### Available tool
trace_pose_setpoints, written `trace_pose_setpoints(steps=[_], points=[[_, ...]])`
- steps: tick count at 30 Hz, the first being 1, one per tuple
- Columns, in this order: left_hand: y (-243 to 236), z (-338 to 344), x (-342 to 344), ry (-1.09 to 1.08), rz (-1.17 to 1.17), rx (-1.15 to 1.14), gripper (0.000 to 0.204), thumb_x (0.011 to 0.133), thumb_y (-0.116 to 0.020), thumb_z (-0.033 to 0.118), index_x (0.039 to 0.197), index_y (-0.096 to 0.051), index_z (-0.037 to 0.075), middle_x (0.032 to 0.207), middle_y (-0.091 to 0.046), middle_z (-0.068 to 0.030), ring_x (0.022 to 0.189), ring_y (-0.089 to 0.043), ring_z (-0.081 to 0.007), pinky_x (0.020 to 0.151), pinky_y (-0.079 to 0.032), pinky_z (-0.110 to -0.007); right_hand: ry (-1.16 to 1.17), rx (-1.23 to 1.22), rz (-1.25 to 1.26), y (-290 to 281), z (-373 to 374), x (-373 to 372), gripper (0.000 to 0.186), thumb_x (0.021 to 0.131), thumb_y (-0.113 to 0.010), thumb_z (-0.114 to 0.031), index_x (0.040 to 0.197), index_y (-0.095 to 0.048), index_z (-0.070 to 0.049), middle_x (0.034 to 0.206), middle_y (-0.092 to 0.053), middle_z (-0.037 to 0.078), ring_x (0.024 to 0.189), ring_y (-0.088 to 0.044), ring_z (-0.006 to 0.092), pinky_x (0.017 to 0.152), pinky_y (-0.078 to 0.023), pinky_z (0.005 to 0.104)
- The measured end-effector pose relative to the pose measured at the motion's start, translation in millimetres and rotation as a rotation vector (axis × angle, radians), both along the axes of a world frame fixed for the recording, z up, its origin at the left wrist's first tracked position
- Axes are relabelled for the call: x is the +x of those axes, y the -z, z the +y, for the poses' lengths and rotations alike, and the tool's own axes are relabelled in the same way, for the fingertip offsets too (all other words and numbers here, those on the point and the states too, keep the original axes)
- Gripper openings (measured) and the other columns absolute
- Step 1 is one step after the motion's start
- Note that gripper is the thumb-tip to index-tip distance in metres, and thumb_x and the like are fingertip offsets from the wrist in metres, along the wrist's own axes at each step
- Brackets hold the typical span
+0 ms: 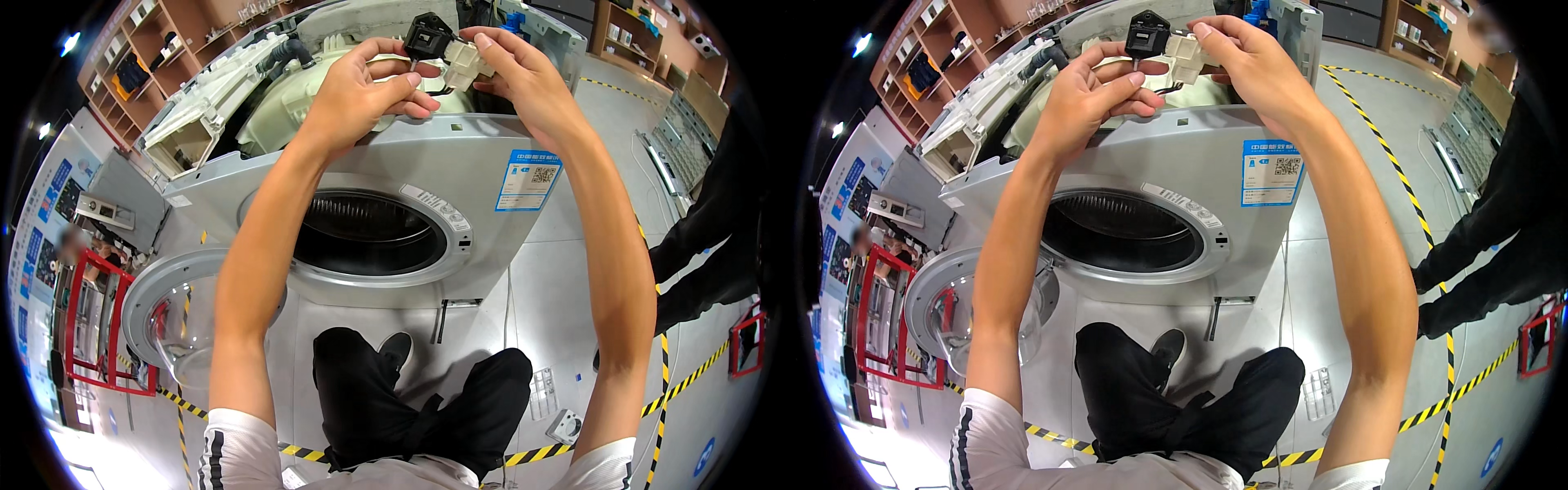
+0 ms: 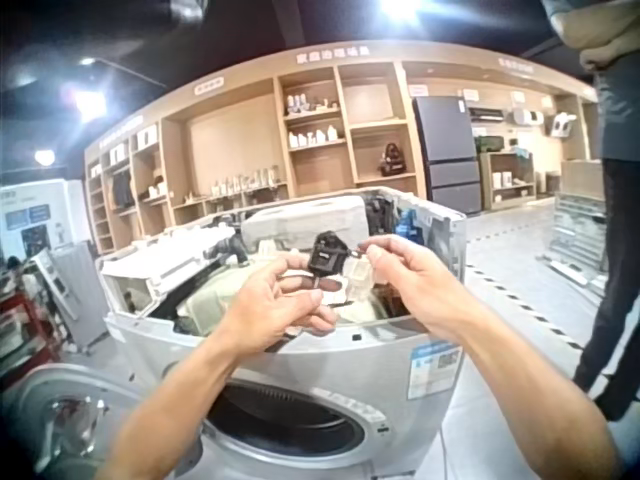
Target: The person uses a screwdriver to remove a screw from the door hinge of a washing machine, then disconnects a wired component from the frame and handles screws from a container on the floor.
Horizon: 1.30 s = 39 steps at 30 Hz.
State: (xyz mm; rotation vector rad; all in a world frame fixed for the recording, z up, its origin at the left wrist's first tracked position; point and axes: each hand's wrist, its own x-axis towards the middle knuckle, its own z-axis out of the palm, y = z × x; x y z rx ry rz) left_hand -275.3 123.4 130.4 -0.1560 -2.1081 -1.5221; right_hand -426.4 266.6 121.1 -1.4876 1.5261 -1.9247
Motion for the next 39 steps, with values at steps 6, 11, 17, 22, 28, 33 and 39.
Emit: trace_pose_setpoints(steps=[6,11,17,22,28,33,39], points=[[0.7,-0.6,-0.4,-0.019,-0.018,-0.027,0.041,0.086,-0.057,0.011,0.117,-0.041,-0.011,0.109,-0.057,-0.0220,0.083,-0.064,-0.0206,0.073,-0.054,-0.027,-0.044,0.004,-0.124,-0.3,0.2,-2.2,0.038,0.093,-0.049,-0.032,0.114,-0.053,-0.001,0.103,-0.059,0.006,0.094,-0.055,0.0125,0.084,-0.043,0.0271],[0.6,-0.5,-1.1,-0.011,-0.020,-0.031,0.035,0.087,-0.058,0.012,0.111,-0.046,-0.010,0.107,-0.058,-0.0208,0.081,-0.064,-0.0194,0.072,-0.054,-0.026,-0.062,0.008,-0.122,-1.5,1.8,-4.0,0.035,0.093,-0.049,-0.030,0.111,-0.055,-0.001,0.103,-0.059,0.006,0.092,-0.056,0.0127,0.083,-0.044,0.0274],[-0.7,1.1,0.6,-0.029,-0.041,-0.021,0.034,0.086,-0.059,0.013,0.109,-0.048,-0.009,0.105,-0.060,-0.0200,0.081,-0.064,-0.0178,0.072,-0.054,-0.026,-0.085,0.014,-0.125,-1.8,1.9,-1.5,0.033,0.094,-0.048,-0.028,0.111,-0.057,-0.001,0.103,-0.060,0.006,0.091,-0.055,0.0117,0.082,-0.045,0.0271],[-1.5,3.0,0.5,-0.047,-0.050,-0.016,0.034,0.086,-0.059,0.013,0.108,-0.049,-0.010,0.105,-0.060,-0.0197,0.080,-0.064,-0.0169,0.072,-0.054,-0.026,-0.064,0.022,-0.108,-1.8,1.9,-2.7,0.032,0.094,-0.048,-0.027,0.112,-0.057,-0.002,0.103,-0.060,0.006,0.090,-0.055,0.0111,0.081,-0.045,0.0273],[1.1,0.6,-0.9,-0.074,-0.027,-0.053,0.038,0.086,-0.060,0.014,0.115,-0.050,-0.008,0.107,-0.060,-0.0134,0.088,-0.060,-0.0148,0.074,-0.052,-0.026,-0.069,-0.011,-0.130,-1.4,0.1,-2.7,0.032,0.094,-0.049,-0.027,0.113,-0.058,-0.002,0.102,-0.061,0.004,0.087,-0.054,0.0096,0.079,-0.044,0.0250],[3.3,-2.7,-5.2,-0.195,0.010,-0.048,0.041,0.088,-0.058,0.020,0.118,-0.050,-0.006,0.106,-0.059,-0.0101,0.092,-0.057,-0.0125,0.076,-0.050,-0.026,-0.025,0.039,-0.066,-0.7,0.9,-2.6,0.030,0.093,-0.050,-0.024,0.113,-0.059,-0.003,0.097,-0.062,0.003,0.083,-0.053,0.0074,0.076,-0.043,0.0223],[0.1,-2.0,-6.8,-0.185,-0.029,0.064,0.038,0.090,-0.056,0.021,0.117,-0.051,-0.007,0.104,-0.059,-0.0111,0.091,-0.058,-0.0140,0.079,-0.051,-0.026,0.008,0.115,0.011,-1.5,-1.5,-2.3,0.030,0.093,-0.051,-0.023,0.112,-0.060,-0.003,0.095,-0.062,0.003,0.082,-0.053,0.0077,0.074,-0.043,0.0222]])
